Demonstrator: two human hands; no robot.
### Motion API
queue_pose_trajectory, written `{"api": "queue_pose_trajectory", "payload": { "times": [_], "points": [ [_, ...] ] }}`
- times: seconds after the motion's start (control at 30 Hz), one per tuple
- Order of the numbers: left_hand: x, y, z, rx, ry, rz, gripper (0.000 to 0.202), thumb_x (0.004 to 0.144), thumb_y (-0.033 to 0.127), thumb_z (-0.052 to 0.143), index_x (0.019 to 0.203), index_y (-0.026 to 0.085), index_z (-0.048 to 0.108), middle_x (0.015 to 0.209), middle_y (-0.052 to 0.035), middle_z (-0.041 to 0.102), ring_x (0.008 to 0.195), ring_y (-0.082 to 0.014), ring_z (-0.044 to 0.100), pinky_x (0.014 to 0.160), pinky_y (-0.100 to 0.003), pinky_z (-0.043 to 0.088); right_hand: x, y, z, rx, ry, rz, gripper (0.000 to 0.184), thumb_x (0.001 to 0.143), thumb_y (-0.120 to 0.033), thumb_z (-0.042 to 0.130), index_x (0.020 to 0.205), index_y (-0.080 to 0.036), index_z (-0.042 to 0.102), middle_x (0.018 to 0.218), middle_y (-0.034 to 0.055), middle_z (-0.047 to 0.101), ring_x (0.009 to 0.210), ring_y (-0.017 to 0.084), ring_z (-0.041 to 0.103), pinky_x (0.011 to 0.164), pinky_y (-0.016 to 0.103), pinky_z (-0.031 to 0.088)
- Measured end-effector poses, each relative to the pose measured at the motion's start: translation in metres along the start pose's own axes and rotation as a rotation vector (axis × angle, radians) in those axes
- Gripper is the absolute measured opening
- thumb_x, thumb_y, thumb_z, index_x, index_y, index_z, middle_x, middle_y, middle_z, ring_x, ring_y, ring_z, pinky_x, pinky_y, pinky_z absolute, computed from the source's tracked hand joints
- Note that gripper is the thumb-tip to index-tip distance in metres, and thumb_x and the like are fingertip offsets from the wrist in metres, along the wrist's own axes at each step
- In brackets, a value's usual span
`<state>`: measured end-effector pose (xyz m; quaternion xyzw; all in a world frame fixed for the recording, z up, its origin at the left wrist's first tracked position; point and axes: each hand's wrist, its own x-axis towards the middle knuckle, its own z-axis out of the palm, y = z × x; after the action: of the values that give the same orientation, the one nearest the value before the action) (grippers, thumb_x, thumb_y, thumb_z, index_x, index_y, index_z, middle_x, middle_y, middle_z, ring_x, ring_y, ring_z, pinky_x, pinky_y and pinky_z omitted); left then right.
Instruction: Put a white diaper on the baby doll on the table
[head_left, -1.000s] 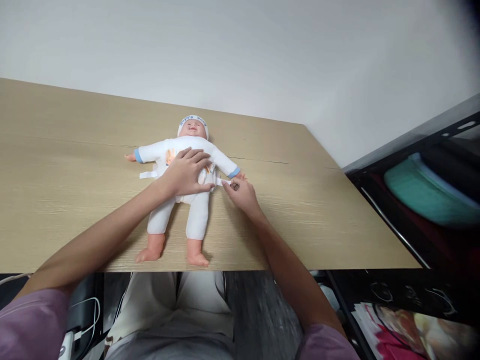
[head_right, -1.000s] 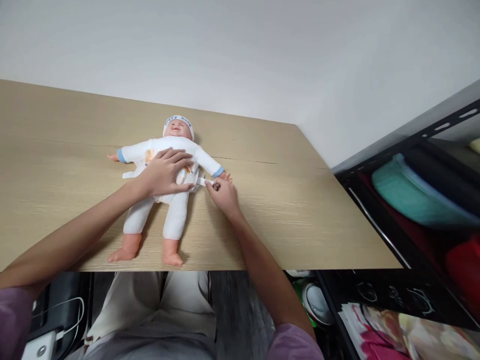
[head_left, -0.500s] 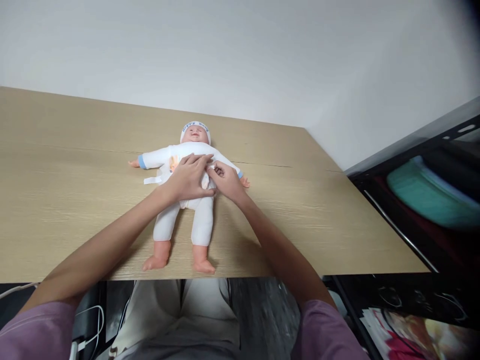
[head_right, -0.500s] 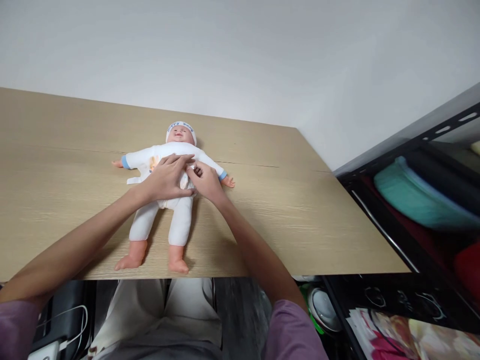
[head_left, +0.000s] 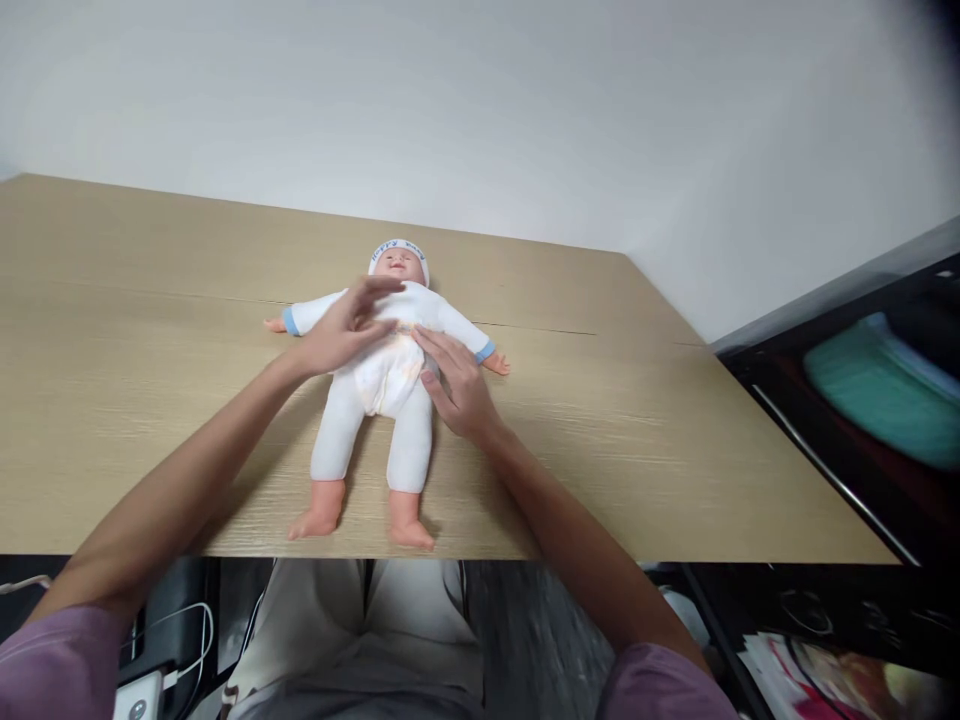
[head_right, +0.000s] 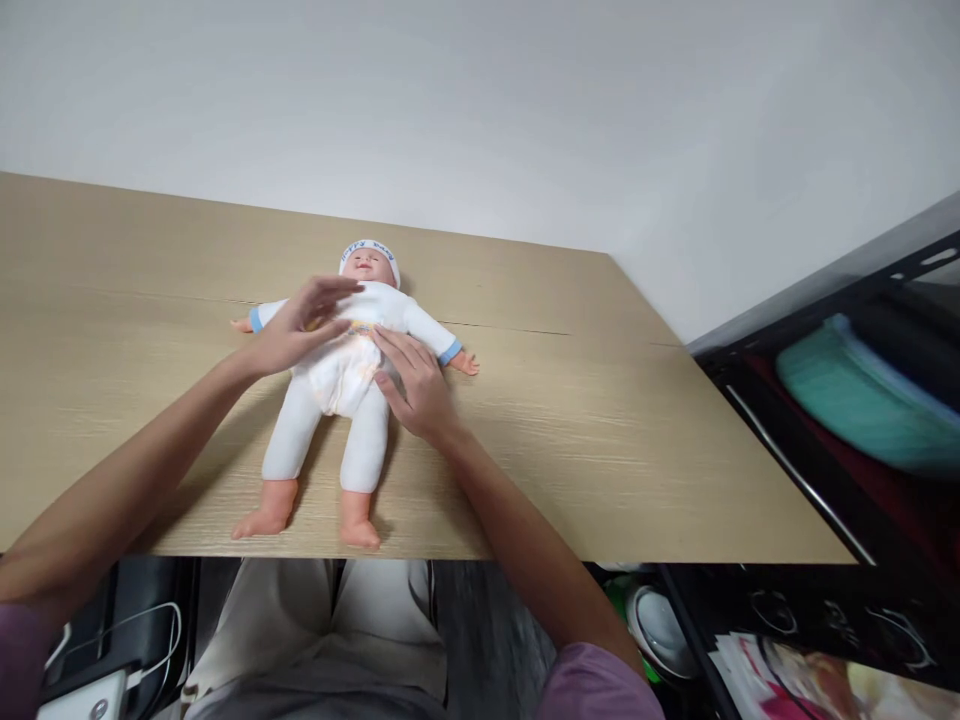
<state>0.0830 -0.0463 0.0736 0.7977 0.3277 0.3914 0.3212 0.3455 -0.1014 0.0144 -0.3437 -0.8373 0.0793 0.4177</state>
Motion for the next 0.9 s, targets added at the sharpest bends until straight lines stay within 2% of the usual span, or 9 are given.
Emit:
{"api": "queue_pose_trajectory", "payload": {
  "times": [0.1,0.2,0.27,0.33,0.47,0.57,0.7,0.77,0.9],
  "points": [
    [-0.014,-0.027,-0.018,0.154,0.175,-0.155,0.048,0.103,0.056,0.069,0.135,0.021,0.064,0.148,-0.0144,0.071,0.135,-0.0326,0.067,0.117,-0.053,0.053,0.001,0.001,0.001,-0.006,-0.012,-0.022,0.057,0.120,-0.042,0.040,0.174,-0.025,0.049,0.172,0.0121,0.058,0.161,0.030,0.053,0.135,0.056,0.042],
    [-0.027,-0.052,-0.027,0.114,0.135,-0.291,0.050,0.102,0.066,0.069,0.122,0.020,0.065,0.119,-0.0101,0.075,0.100,-0.0249,0.070,0.087,-0.039,0.058,0.001,0.002,0.000,-0.020,-0.025,-0.004,0.057,0.120,-0.045,0.039,0.173,-0.026,0.051,0.172,0.0103,0.059,0.161,0.031,0.054,0.135,0.057,0.042],
    [-0.030,-0.061,-0.027,0.037,0.095,-0.316,0.050,0.101,0.071,0.068,0.109,0.021,0.065,0.099,-0.0050,0.070,0.082,-0.0189,0.063,0.072,-0.032,0.050,0.001,0.003,0.000,-0.015,-0.027,0.010,0.057,0.120,-0.046,0.039,0.172,-0.027,0.053,0.172,0.0100,0.059,0.160,0.032,0.055,0.134,0.058,0.043],
    [-0.029,-0.064,-0.025,-0.038,0.093,-0.317,0.051,0.101,0.072,0.069,0.100,0.021,0.062,0.087,-0.0011,0.062,0.072,-0.0151,0.054,0.064,-0.028,0.042,0.000,0.004,0.000,0.000,-0.022,0.019,0.056,0.121,-0.046,0.039,0.171,-0.026,0.054,0.171,0.0104,0.060,0.159,0.032,0.056,0.134,0.058,0.043],
    [-0.020,-0.067,-0.017,-0.187,0.157,-0.337,0.045,0.100,0.064,0.073,0.104,0.023,0.058,0.079,0.0039,0.052,0.065,-0.0134,0.047,0.059,-0.027,0.036,0.000,0.006,0.000,0.027,0.000,0.023,0.054,0.121,-0.045,0.039,0.168,-0.027,0.057,0.168,0.0105,0.063,0.158,0.031,0.057,0.133,0.058,0.045],
    [-0.017,-0.067,-0.012,-0.170,0.251,-0.337,0.034,0.102,0.052,0.072,0.113,0.023,0.058,0.080,0.0038,0.055,0.068,-0.0151,0.052,0.062,-0.027,0.040,0.000,0.006,0.000,0.019,-0.004,0.026,0.054,0.120,-0.046,0.040,0.168,-0.027,0.057,0.167,0.0105,0.064,0.157,0.032,0.058,0.132,0.059,0.046],
    [-0.032,-0.058,-0.016,0.132,0.368,-0.335,0.023,0.108,0.044,0.061,0.115,0.023,0.059,0.105,-0.0066,0.073,0.092,-0.0224,0.068,0.085,-0.037,0.053,0.004,-0.001,-0.004,-0.013,0.017,0.007,0.050,0.120,-0.042,0.042,0.164,-0.029,0.060,0.165,0.0106,0.065,0.156,0.032,0.058,0.131,0.059,0.045],
    [-0.048,-0.051,-0.022,0.354,0.338,-0.349,0.028,0.111,0.050,0.054,0.111,0.022,0.060,0.112,-0.0119,0.076,0.103,-0.0289,0.069,0.098,-0.047,0.054,0.011,-0.010,-0.005,-0.029,0.052,0.003,0.046,0.119,-0.040,0.045,0.159,-0.029,0.065,0.156,0.0115,0.070,0.148,0.032,0.062,0.126,0.058,0.048],
    [-0.077,-0.043,-0.029,0.702,0.194,-0.415,0.039,0.107,0.057,0.054,0.108,0.019,0.062,0.126,-0.0236,0.073,0.130,-0.0442,0.061,0.113,-0.063,0.048,0.041,-0.036,-0.001,-0.069,0.035,-0.003,0.037,0.117,-0.038,0.051,0.143,-0.028,0.076,0.112,0.0093,0.073,0.110,0.029,0.069,0.105,0.049,0.055]
  ]
}}
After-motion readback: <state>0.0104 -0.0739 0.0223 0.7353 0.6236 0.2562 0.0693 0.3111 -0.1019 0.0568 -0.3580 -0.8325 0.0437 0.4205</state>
